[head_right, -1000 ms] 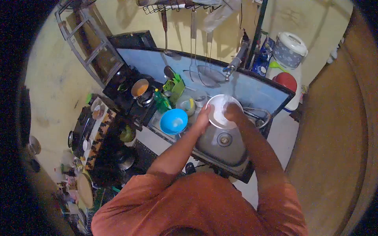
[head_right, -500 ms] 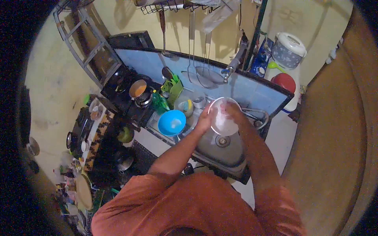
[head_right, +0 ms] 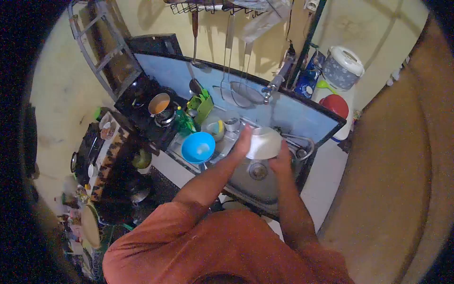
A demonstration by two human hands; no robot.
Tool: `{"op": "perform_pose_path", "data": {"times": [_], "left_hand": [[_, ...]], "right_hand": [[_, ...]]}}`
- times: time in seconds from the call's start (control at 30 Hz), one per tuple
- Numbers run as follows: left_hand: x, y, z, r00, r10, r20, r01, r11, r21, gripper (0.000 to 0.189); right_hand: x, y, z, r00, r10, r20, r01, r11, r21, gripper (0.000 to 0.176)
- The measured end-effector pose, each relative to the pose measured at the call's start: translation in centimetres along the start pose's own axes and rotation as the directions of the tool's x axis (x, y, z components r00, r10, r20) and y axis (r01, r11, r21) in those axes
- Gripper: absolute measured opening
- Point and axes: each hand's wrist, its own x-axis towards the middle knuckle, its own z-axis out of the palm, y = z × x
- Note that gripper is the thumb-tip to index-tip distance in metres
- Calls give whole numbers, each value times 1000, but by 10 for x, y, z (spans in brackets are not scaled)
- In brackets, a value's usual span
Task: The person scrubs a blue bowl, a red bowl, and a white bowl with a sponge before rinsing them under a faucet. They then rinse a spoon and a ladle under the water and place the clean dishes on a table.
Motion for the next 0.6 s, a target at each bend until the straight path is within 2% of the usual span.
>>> {"op": "perform_pose_path", "data": {"times": [0.03,0.07,0.1,0.13,0.17,0.23,0.27,0.33,0.37,0.4,0.43,0.47,0.5,0.53,0.57,0.6], "left_hand": [[5,-1,3,970,-232,69,242,939,-244,67],[8,1,7,883,-450,134,458,764,-454,73],[-5,48,10,839,-544,-3,532,821,-210,79],[-14,82,13,791,-590,-163,603,797,42,87],[-18,90,17,792,-588,-164,601,798,43,87],[-31,99,24,882,-384,-272,419,904,81,84],[-39,110,26,890,-320,-324,370,923,104,84],[-42,86,32,893,-271,-360,338,931,136,84],[-41,75,34,889,-217,-403,303,939,165,83],[-40,69,34,890,-213,-403,300,939,166,83],[-40,66,32,839,-383,-386,483,852,202,82],[-40,62,30,751,-542,-377,644,726,239,82],[-43,68,27,750,-542,-378,645,725,241,82],[-48,82,22,723,-684,-98,679,730,-79,83],[-51,93,16,691,-690,216,712,597,-369,87],[-49,97,7,691,-690,215,712,598,-367,87]], "right_hand": [[-1,-1,-1,1000,-10,-23,10,1000,-10,37],[-2,-2,-2,999,-20,-46,19,1000,-21,37],[-3,-2,-3,993,18,-118,-17,1000,14,37],[-3,-3,-2,981,59,-187,-50,997,53,38],[-2,-16,7,961,165,-224,-113,968,225,38],[0,-43,27,882,370,-291,-154,811,564,37],[0,-55,36,860,374,-346,-183,861,475,37],[17,-39,23,834,372,-407,-212,898,385,38],[43,2,-6,843,255,-473,-215,967,139,38],[53,6,-7,851,191,-489,-212,977,13,38],[56,-3,4,855,125,-503,-209,971,-113,38],[56,-13,14,885,22,-465,-251,864,-436,39],[51,-26,26,916,-60,-396,-262,656,-708,41],[52,-27,27,973,-118,-198,-80,629,-773,43],[52,-29,28,985,-171,9,113,605,-788,46],[45,-52,48,995,-95,38,83,528,-845,49]]}}
